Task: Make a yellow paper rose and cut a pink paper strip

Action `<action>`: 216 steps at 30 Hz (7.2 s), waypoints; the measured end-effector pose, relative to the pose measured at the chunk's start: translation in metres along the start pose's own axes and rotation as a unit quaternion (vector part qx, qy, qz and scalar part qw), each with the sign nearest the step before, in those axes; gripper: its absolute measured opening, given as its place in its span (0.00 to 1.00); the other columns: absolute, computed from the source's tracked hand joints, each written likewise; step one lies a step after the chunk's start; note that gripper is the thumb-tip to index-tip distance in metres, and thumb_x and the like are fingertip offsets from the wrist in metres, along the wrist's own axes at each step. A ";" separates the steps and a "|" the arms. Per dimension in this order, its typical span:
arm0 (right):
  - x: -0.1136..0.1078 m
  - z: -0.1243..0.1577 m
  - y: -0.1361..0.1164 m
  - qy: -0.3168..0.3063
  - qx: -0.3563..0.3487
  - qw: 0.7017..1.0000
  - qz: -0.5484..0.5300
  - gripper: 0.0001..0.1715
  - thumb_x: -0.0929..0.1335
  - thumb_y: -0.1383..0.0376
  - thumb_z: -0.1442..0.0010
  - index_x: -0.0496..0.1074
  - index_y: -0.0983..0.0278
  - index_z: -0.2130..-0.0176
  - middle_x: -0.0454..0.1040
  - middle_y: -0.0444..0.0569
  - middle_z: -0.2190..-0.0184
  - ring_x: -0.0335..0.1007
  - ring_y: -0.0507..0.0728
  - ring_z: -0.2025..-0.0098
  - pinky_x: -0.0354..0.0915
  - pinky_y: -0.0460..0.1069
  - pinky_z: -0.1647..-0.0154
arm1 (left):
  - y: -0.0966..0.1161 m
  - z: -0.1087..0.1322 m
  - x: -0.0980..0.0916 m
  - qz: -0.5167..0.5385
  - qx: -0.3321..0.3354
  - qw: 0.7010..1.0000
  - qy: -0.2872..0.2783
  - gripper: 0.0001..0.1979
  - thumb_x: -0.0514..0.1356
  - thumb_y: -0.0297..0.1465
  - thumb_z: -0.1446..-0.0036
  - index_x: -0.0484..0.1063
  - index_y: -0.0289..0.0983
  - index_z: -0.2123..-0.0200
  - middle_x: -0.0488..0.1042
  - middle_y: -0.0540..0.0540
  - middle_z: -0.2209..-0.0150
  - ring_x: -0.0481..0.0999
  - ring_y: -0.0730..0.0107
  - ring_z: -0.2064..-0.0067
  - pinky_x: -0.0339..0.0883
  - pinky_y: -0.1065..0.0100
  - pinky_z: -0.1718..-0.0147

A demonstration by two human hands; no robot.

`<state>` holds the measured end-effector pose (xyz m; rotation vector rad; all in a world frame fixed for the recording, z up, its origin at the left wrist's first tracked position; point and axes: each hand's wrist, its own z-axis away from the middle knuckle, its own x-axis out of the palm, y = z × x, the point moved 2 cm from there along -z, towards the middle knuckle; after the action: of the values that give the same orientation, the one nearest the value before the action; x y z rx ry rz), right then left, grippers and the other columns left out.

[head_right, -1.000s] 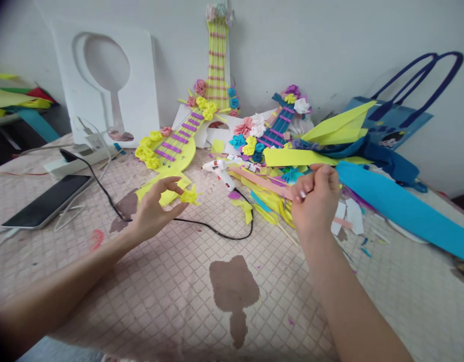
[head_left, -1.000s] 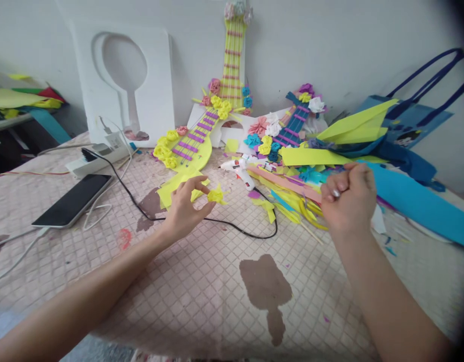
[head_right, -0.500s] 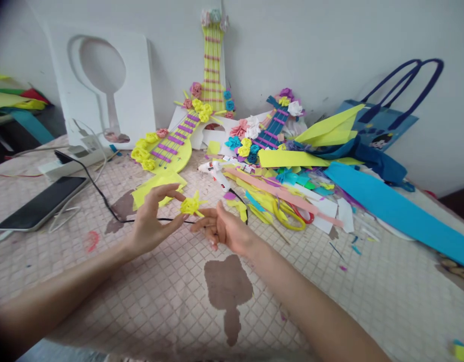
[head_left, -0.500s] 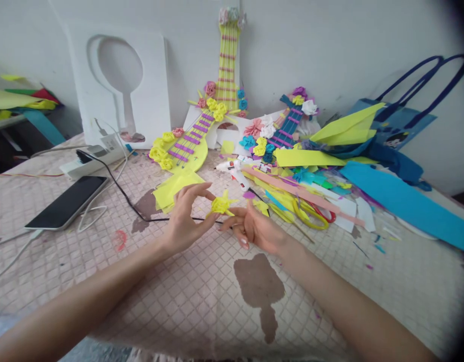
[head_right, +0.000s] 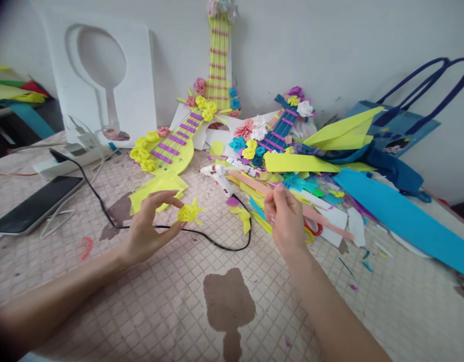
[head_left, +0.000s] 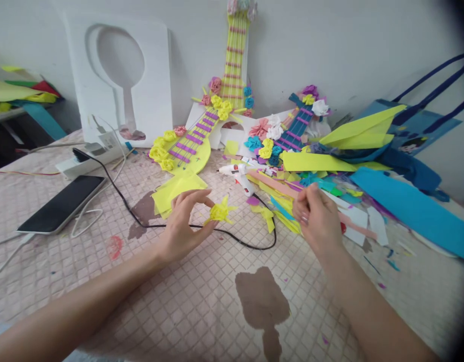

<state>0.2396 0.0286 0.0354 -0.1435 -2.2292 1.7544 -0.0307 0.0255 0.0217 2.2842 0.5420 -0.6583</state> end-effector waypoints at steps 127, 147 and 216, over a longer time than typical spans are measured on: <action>-0.059 -0.028 0.008 -0.108 -0.133 0.842 0.511 0.07 0.64 0.64 0.44 0.70 0.61 0.64 0.76 0.47 0.68 0.69 0.55 0.72 0.62 0.50 0.70 | 0.014 0.020 0.017 0.090 0.023 0.991 -0.100 0.28 0.61 0.27 0.46 0.56 0.40 0.44 0.72 0.45 0.60 0.71 0.60 0.52 0.61 0.52 0.47; -0.051 -0.022 -0.012 -0.119 -0.234 0.830 0.492 0.17 0.65 0.67 0.45 0.70 0.60 0.54 0.72 0.51 0.56 0.69 0.59 0.56 0.64 0.52 0.61 | 0.014 0.021 0.018 0.085 0.025 0.991 -0.104 0.27 0.61 0.26 0.47 0.57 0.38 0.44 0.71 0.45 0.59 0.70 0.62 0.53 0.61 0.54 0.48; 0.000 0.024 0.019 -0.206 -0.121 0.695 0.678 0.11 0.66 0.57 0.46 0.63 0.61 0.65 0.74 0.48 0.65 0.68 0.58 0.67 0.49 0.48 0.76 | 0.019 0.022 0.020 0.060 0.007 0.990 -0.125 0.25 0.59 0.28 0.44 0.56 0.41 0.44 0.72 0.45 0.59 0.70 0.60 0.51 0.60 0.52 0.48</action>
<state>0.2306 0.0107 0.0119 -2.1281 -2.8684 2.0791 -0.0115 0.0010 0.0048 2.1860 0.2786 -0.8743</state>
